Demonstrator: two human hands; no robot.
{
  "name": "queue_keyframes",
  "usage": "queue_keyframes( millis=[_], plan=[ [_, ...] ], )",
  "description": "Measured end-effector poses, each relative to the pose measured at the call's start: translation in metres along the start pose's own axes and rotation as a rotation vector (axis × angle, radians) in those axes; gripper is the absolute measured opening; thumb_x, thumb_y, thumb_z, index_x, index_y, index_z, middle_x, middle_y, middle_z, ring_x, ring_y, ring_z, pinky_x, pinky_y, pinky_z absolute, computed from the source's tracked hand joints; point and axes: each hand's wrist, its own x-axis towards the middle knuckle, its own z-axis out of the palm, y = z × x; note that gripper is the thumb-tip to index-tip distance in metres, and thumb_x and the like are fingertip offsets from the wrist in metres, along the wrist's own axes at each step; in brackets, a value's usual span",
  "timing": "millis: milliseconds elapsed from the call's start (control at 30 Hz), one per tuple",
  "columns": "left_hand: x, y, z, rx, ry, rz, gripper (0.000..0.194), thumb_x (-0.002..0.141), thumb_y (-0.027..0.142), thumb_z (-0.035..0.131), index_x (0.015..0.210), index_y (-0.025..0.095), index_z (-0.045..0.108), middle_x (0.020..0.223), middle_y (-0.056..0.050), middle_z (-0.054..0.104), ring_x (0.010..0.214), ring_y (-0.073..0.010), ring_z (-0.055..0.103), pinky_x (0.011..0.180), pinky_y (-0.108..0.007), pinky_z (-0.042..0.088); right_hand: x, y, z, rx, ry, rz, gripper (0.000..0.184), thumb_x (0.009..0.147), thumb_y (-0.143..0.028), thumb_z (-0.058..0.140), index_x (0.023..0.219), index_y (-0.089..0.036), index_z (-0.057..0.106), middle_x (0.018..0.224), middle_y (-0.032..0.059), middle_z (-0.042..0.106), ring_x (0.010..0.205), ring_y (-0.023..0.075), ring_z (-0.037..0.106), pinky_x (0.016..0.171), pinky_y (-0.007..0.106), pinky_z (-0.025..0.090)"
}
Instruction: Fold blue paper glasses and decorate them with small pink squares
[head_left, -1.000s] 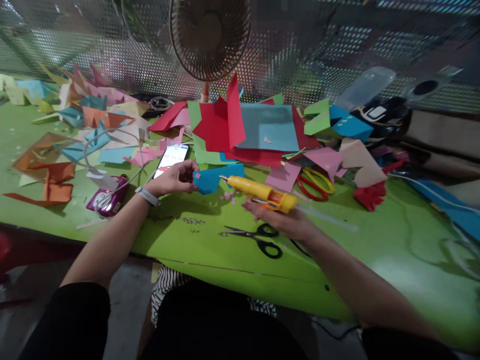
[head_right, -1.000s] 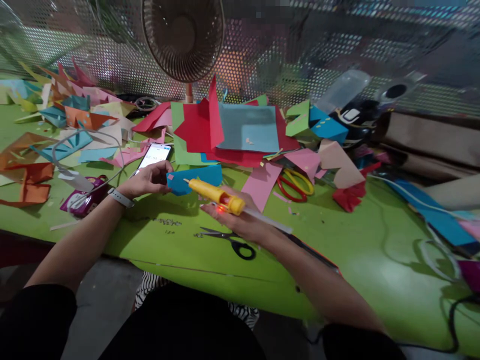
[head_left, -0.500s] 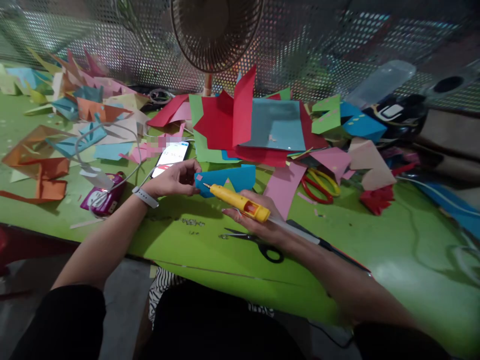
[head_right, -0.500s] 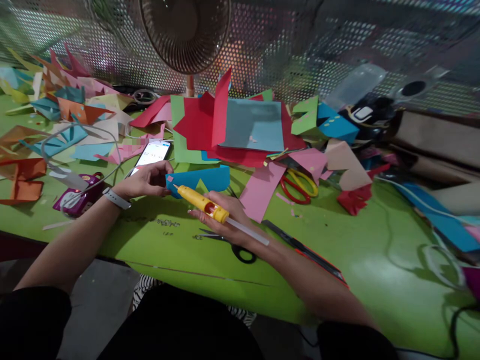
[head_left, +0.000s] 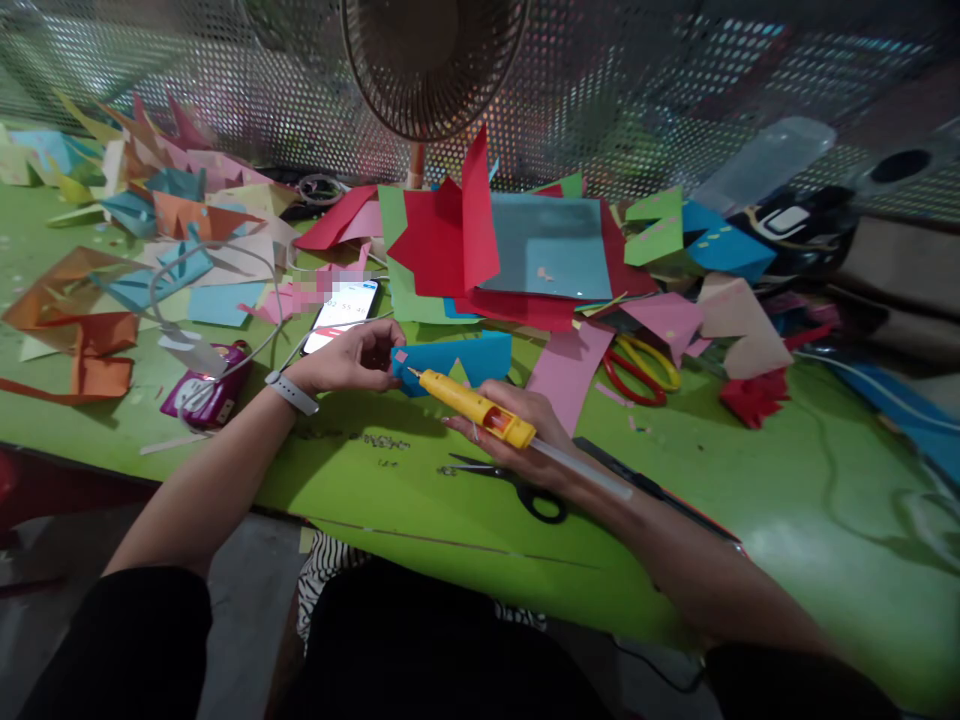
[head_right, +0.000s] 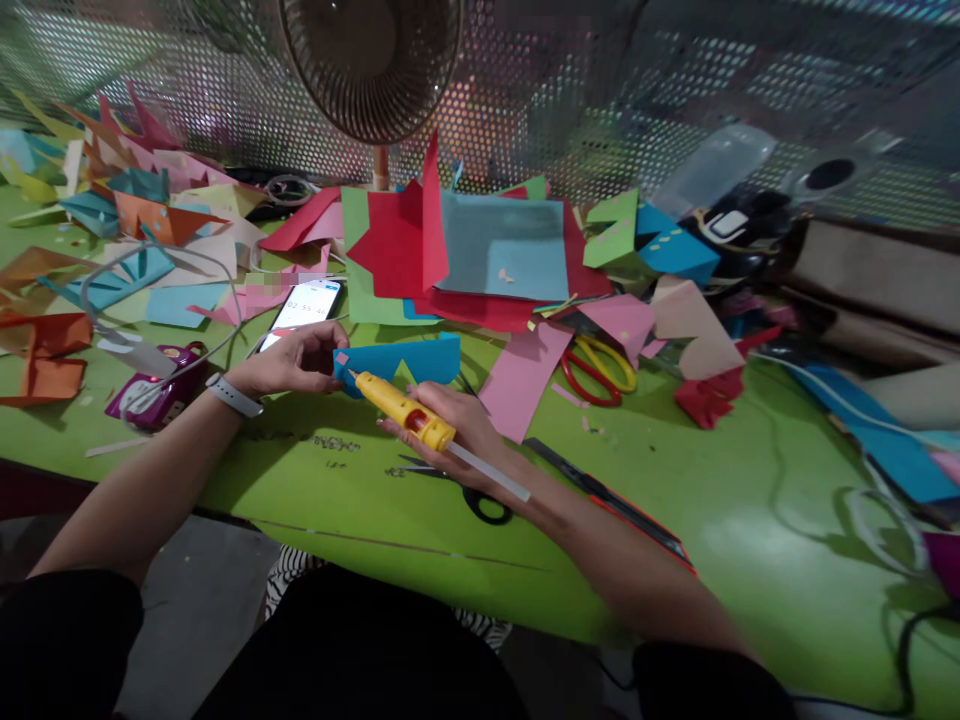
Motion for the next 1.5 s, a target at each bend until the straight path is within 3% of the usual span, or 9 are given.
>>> queue_keyframes(
  millis=[200, 767, 1500],
  plan=[
    [0.0007, -0.0010, 0.0002, -0.012, -0.011, -0.003, 0.039, 0.062, 0.013, 0.081, 0.088, 0.016, 0.053, 0.073, 0.004, 0.061, 0.059, -0.0059, 0.057, 0.053, -0.018, 0.047, -0.0008, 0.0025, 0.0019, -0.018, 0.018, -0.085, 0.030, 0.091, -0.044, 0.064, 0.078, -0.022, 0.048, 0.069, -0.0017, 0.056, 0.055, 0.0107, 0.048, 0.048, 0.026, 0.034],
    [0.0000, -0.0009, -0.0004, -0.023, -0.028, 0.007, 0.037, 0.065, 0.011, 0.080, 0.089, 0.016, 0.053, 0.074, 0.004, 0.060, 0.059, -0.0057, 0.058, 0.054, -0.018, 0.047, -0.0022, 0.0014, 0.0010, -0.021, -0.004, -0.045, 0.028, 0.092, -0.042, 0.062, 0.077, -0.023, 0.049, 0.070, -0.0007, 0.059, 0.053, 0.0106, 0.049, 0.047, 0.026, 0.036],
    [0.0009, -0.0063, -0.0024, -0.060, -0.064, 0.034, 0.037, 0.065, 0.007, 0.079, 0.091, 0.014, 0.053, 0.078, 0.003, 0.062, 0.064, -0.0063, 0.060, 0.058, -0.017, 0.049, -0.0042, 0.0077, 0.0038, -0.027, 0.058, -0.144, 0.033, 0.091, -0.042, 0.066, 0.073, -0.022, 0.045, 0.064, -0.0031, 0.055, 0.050, 0.0089, 0.046, 0.045, 0.024, 0.035]
  ],
)
